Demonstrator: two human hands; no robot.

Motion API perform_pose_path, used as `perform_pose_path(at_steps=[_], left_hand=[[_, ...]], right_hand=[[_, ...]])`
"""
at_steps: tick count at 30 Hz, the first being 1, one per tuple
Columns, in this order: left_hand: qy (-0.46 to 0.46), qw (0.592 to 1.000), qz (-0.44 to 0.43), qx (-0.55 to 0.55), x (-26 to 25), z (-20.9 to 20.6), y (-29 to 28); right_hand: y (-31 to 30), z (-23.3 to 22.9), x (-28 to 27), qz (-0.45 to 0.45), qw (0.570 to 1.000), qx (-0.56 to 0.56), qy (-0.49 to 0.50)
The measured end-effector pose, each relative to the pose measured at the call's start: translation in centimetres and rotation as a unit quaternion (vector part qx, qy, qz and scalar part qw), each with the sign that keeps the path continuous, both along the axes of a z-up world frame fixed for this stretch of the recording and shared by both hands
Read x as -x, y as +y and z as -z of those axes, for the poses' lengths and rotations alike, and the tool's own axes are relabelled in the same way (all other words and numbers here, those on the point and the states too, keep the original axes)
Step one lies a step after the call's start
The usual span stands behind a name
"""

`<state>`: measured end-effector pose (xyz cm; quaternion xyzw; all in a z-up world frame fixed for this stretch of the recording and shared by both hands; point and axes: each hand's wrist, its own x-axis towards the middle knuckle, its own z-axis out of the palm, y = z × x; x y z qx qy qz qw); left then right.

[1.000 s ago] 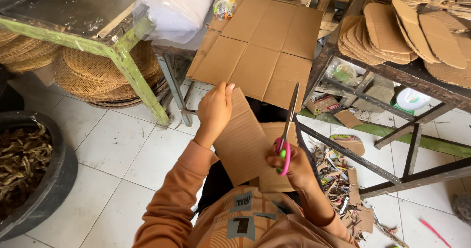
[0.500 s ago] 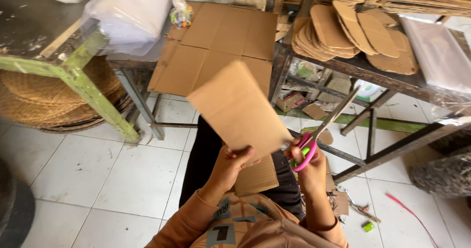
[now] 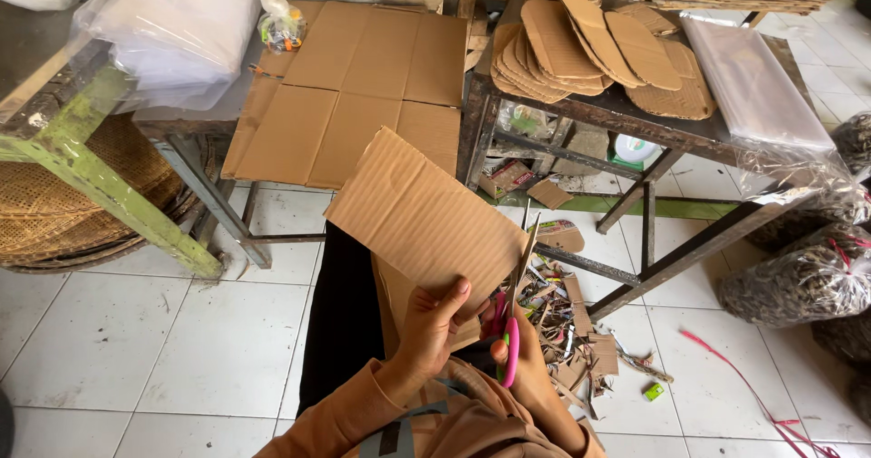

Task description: The person uses pink-handled scissors to cut a rectangular piece of corrugated cardboard into a rounded rectangular shape. The person repeatedly trims the edges and corners, then places the finished piece on a nearby stack of similar cutouts.

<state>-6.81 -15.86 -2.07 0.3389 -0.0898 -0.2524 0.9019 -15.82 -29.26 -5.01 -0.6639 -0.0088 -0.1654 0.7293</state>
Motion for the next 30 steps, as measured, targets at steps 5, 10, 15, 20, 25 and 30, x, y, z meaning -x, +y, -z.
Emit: perform_pose_path(at_steps=[5, 10, 15, 20, 25, 30], left_hand=[[-0.016, 1.000, 0.003, 0.003, -0.1, 0.6, 0.1], [-0.047, 0.999, 0.010, 0.002, -0.4, 2.0, 0.2], [-0.126, 0.988, 0.066, -0.063, -3.1, 0.8, 2.4], [-0.183, 0.965, 0.076, -0.171, -4.2, -2.5, 2.6], [-0.248, 0.946, 0.093, -0.186, -5.2, -4.6, 1.2], [-0.320, 0.913, 0.091, -0.236, -6.3, -4.4, 1.1]], right_hand=[[-0.8, 1.6, 0.1, 0.014, 1.000, -0.023, 0.015], [-1.4, 2.2, 0.4, 0.030, 0.997, -0.033, 0.056], [-2.4, 0.1, 0.8, 0.004, 0.998, 0.060, 0.011], [-2.0, 0.5, 0.9, 0.026, 0.998, 0.059, 0.019], [-3.2, 2.6, 1.4, 0.082, 0.995, 0.009, 0.053], [-4.6, 1.6, 1.3, 0.097, 0.995, -0.036, 0.016]])
